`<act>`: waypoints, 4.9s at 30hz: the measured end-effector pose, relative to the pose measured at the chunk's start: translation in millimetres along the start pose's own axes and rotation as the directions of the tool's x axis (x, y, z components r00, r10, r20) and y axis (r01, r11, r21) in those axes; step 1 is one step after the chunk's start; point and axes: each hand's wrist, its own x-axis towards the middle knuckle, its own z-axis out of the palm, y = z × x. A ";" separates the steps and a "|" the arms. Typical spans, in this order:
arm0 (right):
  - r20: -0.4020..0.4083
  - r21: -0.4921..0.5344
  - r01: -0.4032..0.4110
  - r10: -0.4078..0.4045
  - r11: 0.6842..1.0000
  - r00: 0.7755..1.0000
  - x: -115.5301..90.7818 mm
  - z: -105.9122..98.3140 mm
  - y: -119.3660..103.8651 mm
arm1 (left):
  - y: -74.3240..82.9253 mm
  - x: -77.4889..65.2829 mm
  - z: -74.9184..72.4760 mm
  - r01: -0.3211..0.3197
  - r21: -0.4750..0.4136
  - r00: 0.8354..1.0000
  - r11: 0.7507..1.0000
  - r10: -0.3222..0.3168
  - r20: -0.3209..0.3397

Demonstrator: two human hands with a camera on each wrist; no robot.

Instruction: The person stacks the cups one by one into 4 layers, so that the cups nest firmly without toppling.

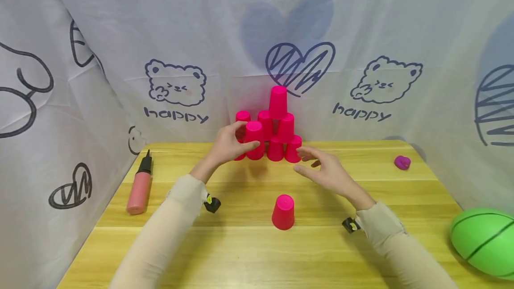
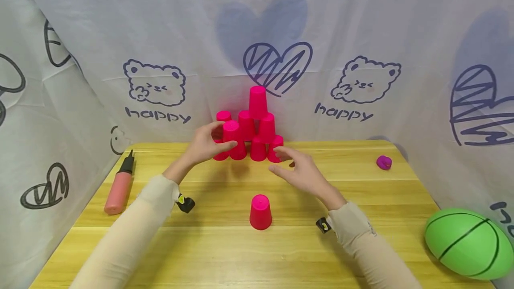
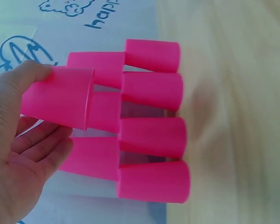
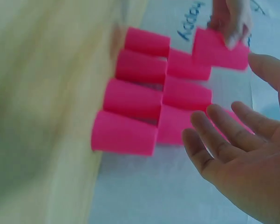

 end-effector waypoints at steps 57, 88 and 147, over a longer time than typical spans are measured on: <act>0.186 0.149 0.008 -0.036 0.989 0.982 -66.3 65.2 10.1 | 13.5 81.5 -12.2 0.161 -0.007 0.977 0.987 -0.160 -0.143; 0.015 0.086 0.014 -0.016 0.996 1.000 -23.0 23.4 -12.4 | 4.7 54.7 -25.6 0.146 -0.044 0.984 0.988 -0.150 -0.101; -0.216 0.063 -0.020 0.033 0.998 0.976 157.0 -73.5 -104.2 | -100.3 9.0 8.2 0.213 -0.075 0.974 0.974 -0.218 -0.066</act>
